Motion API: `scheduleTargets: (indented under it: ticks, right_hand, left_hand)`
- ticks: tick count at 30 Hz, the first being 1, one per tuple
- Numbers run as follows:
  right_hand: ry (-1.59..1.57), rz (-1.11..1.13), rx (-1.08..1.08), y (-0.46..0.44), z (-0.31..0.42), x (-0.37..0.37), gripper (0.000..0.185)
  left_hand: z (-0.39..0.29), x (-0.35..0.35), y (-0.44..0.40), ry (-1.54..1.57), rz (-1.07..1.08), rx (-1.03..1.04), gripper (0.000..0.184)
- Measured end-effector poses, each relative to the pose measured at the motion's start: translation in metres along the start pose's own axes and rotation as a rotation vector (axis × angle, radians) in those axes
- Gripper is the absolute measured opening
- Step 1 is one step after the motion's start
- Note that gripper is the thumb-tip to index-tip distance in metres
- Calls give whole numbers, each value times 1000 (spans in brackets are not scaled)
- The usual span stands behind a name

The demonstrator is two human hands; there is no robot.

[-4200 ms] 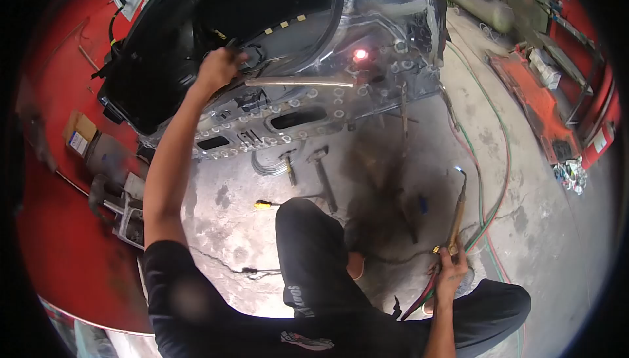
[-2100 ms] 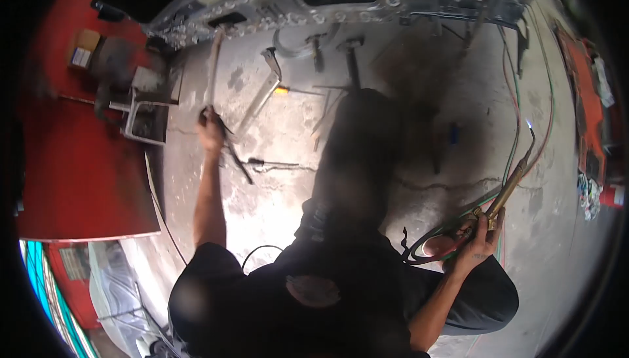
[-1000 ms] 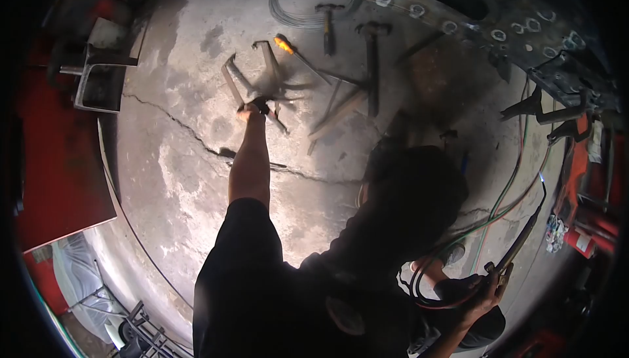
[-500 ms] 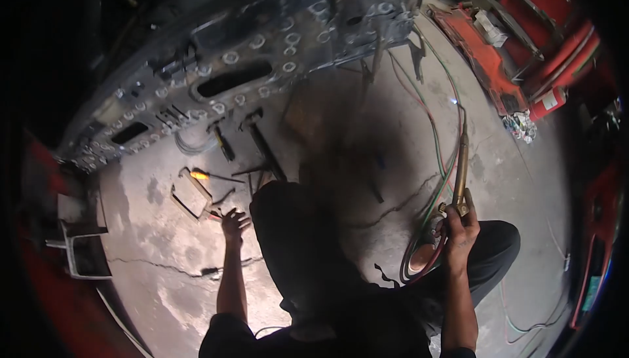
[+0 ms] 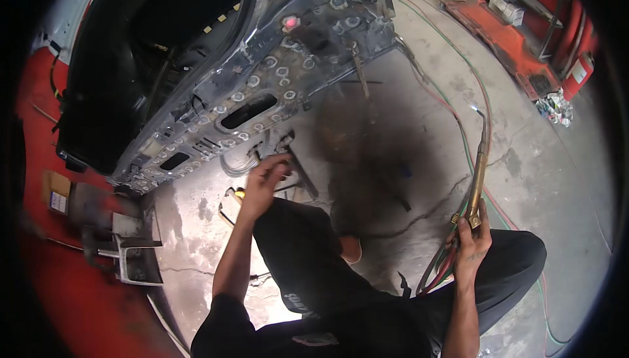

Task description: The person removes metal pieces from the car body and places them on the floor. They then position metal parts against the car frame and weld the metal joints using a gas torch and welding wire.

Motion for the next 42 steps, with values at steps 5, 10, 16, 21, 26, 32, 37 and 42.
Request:
scheduleTargets:
  ticks: [5,10,16,21,26,32,37,42]
  right_hand:
    - [48,19,40,-3,-11,-3,66]
    - [134,78,43,6,-19,3,65]
    - [148,74,199,7,-33,-10,61]
    - [207,53,210,-3,-32,-15,57]
    - [636,200,-223,-32,-32,-40,39]
    - [653,308,-197,-51,-35,-50,34]
    - [679,198,-64,-50,-22,-20,36]
    - [545,118,129,-41,-28,-8,35]
  left_hand:
    - [-39,113,4,-368,514,345,37]
    - [-31,185,22,-510,853,309,43]
    - [-13,88,-22,-428,637,64,41]
    - [117,-31,-26,-4,-154,-169,28]
    - [353,40,84,142,-70,-358,19]
    - [368,121,225,-429,-244,-778,18]
    - [372,73,271,-566,-456,-821,35]
    - [414,54,209,-817,-377,-505,68]
Point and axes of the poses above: each hand's wrist, its own y-axis away from the middle knuckle, its own x-axis out of the palm, z = x × y, the point moved 7 cm from there along -y, towards the middle knuckle
